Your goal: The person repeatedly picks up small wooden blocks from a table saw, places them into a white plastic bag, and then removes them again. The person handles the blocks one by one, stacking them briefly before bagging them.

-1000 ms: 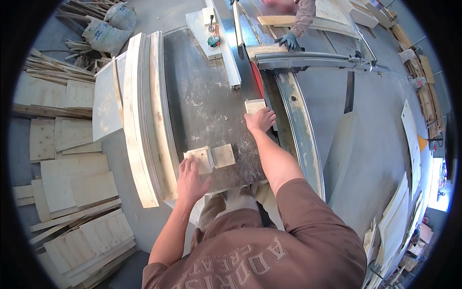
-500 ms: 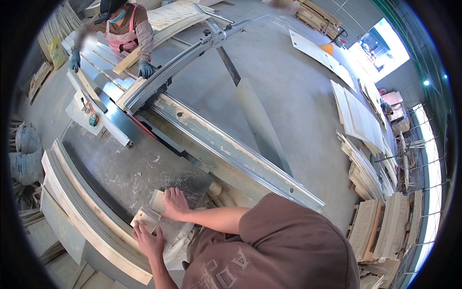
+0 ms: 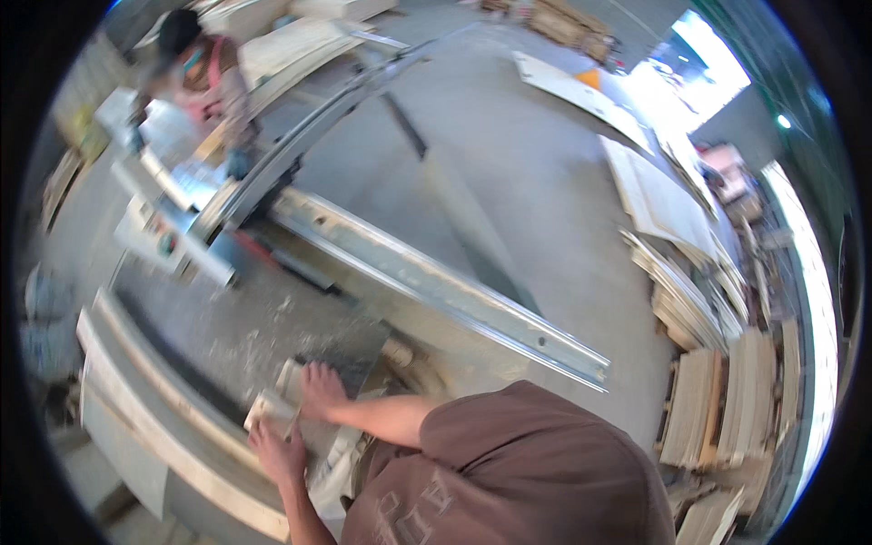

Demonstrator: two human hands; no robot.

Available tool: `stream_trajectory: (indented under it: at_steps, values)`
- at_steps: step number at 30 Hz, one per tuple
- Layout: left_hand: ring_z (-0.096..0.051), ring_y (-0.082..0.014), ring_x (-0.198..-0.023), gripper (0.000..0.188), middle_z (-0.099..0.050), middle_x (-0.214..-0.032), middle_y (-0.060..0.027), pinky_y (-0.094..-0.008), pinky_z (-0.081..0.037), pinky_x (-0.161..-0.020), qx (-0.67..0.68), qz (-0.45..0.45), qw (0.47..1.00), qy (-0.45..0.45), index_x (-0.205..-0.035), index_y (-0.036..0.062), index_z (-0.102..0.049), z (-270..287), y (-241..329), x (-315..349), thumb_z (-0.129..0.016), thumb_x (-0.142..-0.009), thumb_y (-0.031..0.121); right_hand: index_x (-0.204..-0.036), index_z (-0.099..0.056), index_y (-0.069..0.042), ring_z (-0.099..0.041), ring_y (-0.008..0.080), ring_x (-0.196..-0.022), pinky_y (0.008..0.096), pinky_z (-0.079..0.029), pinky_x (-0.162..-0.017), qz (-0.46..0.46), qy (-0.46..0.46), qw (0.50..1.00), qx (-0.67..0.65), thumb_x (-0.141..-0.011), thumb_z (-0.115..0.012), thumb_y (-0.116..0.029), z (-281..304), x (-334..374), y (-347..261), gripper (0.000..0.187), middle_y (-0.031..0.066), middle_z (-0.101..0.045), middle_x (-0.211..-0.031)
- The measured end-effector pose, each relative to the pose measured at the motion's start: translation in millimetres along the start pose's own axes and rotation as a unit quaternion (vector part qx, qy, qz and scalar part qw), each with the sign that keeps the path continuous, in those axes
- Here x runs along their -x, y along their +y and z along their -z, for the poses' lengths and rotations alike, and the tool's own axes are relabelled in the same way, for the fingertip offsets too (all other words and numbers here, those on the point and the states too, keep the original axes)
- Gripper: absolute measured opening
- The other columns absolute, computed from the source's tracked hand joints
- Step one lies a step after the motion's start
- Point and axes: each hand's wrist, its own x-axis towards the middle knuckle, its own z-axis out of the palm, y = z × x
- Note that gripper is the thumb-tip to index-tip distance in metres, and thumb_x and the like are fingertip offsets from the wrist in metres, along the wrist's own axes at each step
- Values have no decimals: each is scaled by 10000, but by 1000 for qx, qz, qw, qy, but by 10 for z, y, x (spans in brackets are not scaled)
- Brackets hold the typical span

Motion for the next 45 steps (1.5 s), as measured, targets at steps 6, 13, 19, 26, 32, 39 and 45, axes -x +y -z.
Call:
stream_trajectory:
  at_steps: [6, 13, 19, 26, 32, 39, 45]
  values:
    - [-476, -440, -1446, 708, -538, -1555, -252, -515, -444, -1201, 5, -6, 1000, -11, -1410, -39, -601, 28, 108, 0, -816, -884, 383, -1351, -531, 55, -573, 395, -1255, 500, -511, -1049, -63, -9, 998, -16, -727, -950, -505, 254, 10, 85, 937, 221, -571, -1332]
    - [-472, -441, -1440, 794, -506, -1591, -244, -496, -474, -1175, -3, 13, 1000, -13, -1481, -10, -553, 92, 145, 55, -845, -859, 388, -1278, -519, 40, -565, 387, -1270, 497, -488, -1080, -68, -44, 996, -45, -758, -925, -483, 366, -131, -39, 841, 205, -555, -1315]
    - [-479, -431, -1434, 806, -507, -1591, -245, -485, -479, -1168, 8, 11, 1000, -10, -1478, -14, -550, 81, 145, 58, -852, -843, 380, -1323, -515, 47, -554, 390, -1322, 503, -482, -1096, -42, -85, 993, -74, -817, -873, -552, 195, -125, -5, 862, 225, -555, -1365]
    - [-479, -429, -1435, 794, -520, -1579, -244, -480, -476, -1172, 9, 8, 1000, 3, -1469, -15, -553, 75, 185, 37, -856, -840, 364, -1375, -524, 18, -555, 388, -1328, 498, -481, -1106, 2, -116, 990, -75, -865, -829, -584, 104, -204, 209, 846, 209, -562, -1391]
    - [-476, -432, -1440, 791, -522, -1576, -241, -481, -484, -1168, 11, 17, 1000, -7, -1469, -18, -547, 114, 163, 40, -852, -846, 362, -1611, -362, 18, -423, 396, -1506, 521, -366, -1238, 184, -87, 978, -44, -785, -928, -504, 478, -448, 197, 1129, 211, -434, -1613]
    - [-477, -437, -1439, 808, -516, -1577, -240, -488, -506, -1149, 7, 9, 1000, -13, -1481, -21, -531, 128, 183, 36, -852, -843, 356, -1554, -422, -14, -469, 336, -1462, 501, -325, -1252, 430, -129, 876, 175, -611, -990, -335, 187, -756, 52, 1147, 155, -527, -1528]
    - [-486, -439, -1426, 815, -518, -1580, -236, -496, -512, -1142, 18, 9, 1000, -10, -1487, -17, -529, 110, 138, 50, -856, -838, 353, -1431, -531, -52, -540, 285, -1373, 495, -316, -1256, 424, -160, 877, 158, -640, -938, -228, 109, -752, 39, 907, 87, -612, -1378]
